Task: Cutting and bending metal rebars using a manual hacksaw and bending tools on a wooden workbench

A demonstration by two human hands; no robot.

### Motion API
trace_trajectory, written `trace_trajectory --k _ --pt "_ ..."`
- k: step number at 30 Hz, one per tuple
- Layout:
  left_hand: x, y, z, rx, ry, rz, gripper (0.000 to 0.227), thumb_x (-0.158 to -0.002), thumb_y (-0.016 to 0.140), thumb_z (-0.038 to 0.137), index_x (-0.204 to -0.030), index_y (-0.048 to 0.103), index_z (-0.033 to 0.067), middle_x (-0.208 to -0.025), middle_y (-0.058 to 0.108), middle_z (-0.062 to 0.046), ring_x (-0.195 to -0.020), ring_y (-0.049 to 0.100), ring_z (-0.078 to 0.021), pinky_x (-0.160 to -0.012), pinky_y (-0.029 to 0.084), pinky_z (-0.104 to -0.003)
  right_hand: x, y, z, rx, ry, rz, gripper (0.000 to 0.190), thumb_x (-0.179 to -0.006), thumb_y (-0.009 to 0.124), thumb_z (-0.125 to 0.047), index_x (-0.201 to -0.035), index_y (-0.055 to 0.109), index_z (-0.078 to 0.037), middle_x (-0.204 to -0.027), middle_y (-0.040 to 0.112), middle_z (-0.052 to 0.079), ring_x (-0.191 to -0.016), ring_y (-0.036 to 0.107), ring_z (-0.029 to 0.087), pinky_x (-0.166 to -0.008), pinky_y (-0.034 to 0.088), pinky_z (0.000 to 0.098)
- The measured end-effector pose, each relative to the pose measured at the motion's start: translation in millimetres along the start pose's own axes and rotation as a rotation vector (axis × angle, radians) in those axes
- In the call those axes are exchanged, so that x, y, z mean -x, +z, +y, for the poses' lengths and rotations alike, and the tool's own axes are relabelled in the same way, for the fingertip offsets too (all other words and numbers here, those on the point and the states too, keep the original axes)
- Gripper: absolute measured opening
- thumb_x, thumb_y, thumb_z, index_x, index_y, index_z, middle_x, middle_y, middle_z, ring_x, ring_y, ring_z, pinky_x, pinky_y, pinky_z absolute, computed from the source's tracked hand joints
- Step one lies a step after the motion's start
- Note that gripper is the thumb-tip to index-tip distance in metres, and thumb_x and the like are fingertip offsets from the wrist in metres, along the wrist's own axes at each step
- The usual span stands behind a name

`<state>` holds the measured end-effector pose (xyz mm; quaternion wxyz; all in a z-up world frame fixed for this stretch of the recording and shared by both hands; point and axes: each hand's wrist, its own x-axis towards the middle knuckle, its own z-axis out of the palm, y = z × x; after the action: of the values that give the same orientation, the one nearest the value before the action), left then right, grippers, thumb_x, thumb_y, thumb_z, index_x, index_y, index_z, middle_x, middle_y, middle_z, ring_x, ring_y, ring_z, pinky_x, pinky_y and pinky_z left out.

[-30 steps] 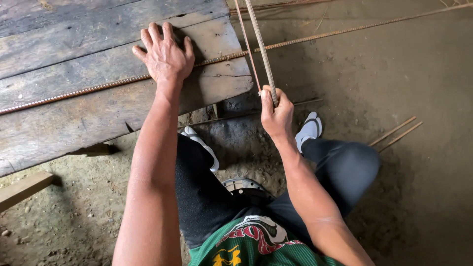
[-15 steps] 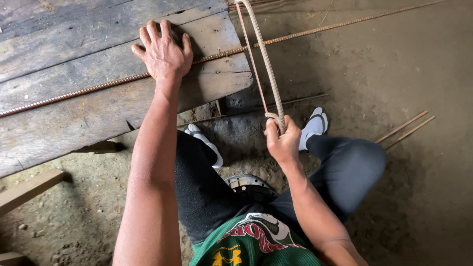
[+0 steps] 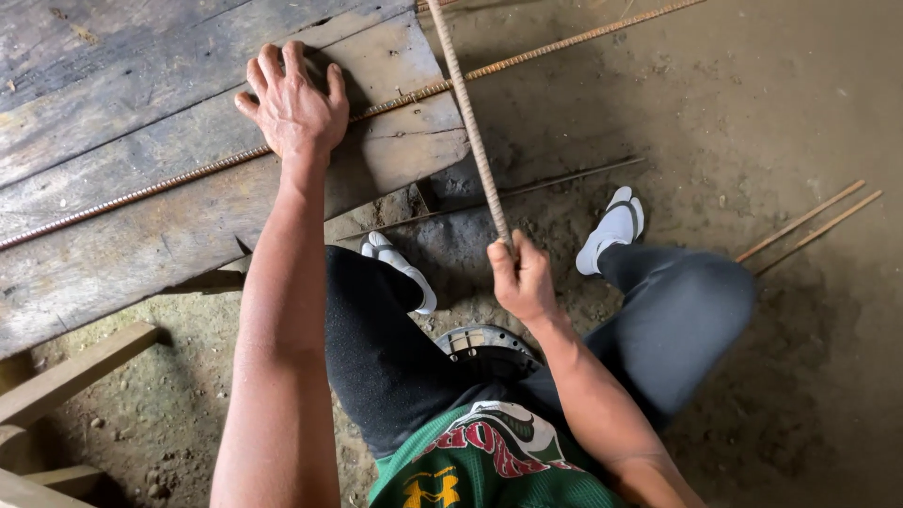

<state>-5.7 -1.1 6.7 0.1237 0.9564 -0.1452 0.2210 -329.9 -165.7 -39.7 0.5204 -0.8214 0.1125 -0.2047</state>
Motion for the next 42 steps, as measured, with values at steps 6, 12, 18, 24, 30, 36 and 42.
trace_trajectory --k 6,12,18,24,30,36,42 --pt "1 0 1 -0.028 -0.005 -0.019 0.039 -0.093 0.065 0.049 -0.117 0.060 0.0182 -0.123 0.056 -0.009 -0.117 0.048 -0.0317 -0.089 0.035 -0.058 0 -1 19 -0.237 0.106 0.106 0.047 -0.109 0.039 -0.043 -0.072 0.030 -0.017 -0.063 0.032 -0.007 -0.058 0.031 0.007 -0.054 0.027 0.0316" --pt "1 0 0 -0.009 0.003 0.002 0.039 -0.092 0.064 0.048 -0.115 0.060 0.0177 -0.123 0.056 -0.009 -0.116 0.048 -0.0315 -0.089 0.035 -0.059 19 8 28 -0.101 0.135 0.199 0.052 -0.108 0.039 -0.038 -0.064 0.037 -0.012 -0.054 0.044 -0.002 -0.053 0.042 0.010 -0.052 0.033 0.0369" --pt "3 -2 0 -0.023 0.023 -0.011 0.040 -0.092 0.063 0.049 -0.115 0.059 0.0162 -0.119 0.055 -0.009 -0.113 0.048 -0.0326 -0.087 0.035 -0.058 22 1 33 0.048 0.072 0.161 0.047 -0.109 0.039 -0.034 -0.068 0.042 -0.011 -0.059 0.051 0.003 -0.057 0.048 0.017 -0.057 0.039 0.0407" --pt "3 -2 1 -0.036 0.019 -0.007 0.041 -0.092 0.062 0.049 -0.114 0.059 0.0156 -0.121 0.055 -0.010 -0.113 0.048 -0.0329 -0.087 0.036 -0.058 -69 27 76 -0.022 0.140 0.052 0.055 -0.113 0.027 -0.032 -0.084 0.065 -0.005 -0.049 0.034 -0.004 -0.039 0.030 0.010 -0.041 0.023 0.0321" --pt "1 -2 0 -0.003 -0.016 -0.041 0.037 -0.093 0.060 0.045 -0.117 0.057 0.0171 -0.125 0.054 -0.010 -0.116 0.046 -0.0325 -0.089 0.035 -0.059 -111 28 73 1.059 -0.630 0.377 0.047 -0.105 0.064 0.000 -0.143 0.044 0.016 -0.095 0.064 0.028 -0.064 0.049 0.025 -0.049 0.038 0.0317" --pt "1 -2 -3 0.007 -0.031 -0.178 0.038 -0.100 0.052 0.039 -0.128 0.052 0.0144 -0.138 0.047 -0.015 -0.128 0.039 -0.0363 -0.096 0.030 -0.063 32 -15 27 0.036 0.131 -0.001 0.040 -0.112 0.041 -0.020 -0.074 0.030 -0.014 -0.066 0.030 -0.004 -0.059 0.032 0.012 -0.053 0.027 0.0364" --pt "0 2 -2 -0.053 0.024 -0.038 0.033 -0.099 0.056 0.037 -0.121 0.055 0.0131 -0.130 0.052 -0.016 -0.119 0.044 -0.0365 -0.090 0.035 -0.063 -2 3 92 0.092 0.040 0.060 0.037 -0.113 0.038 -0.022 -0.082 0.021 -0.012 -0.077 0.035 0.002 -0.073 0.042 0.011 -0.063 0.042 0.0305"
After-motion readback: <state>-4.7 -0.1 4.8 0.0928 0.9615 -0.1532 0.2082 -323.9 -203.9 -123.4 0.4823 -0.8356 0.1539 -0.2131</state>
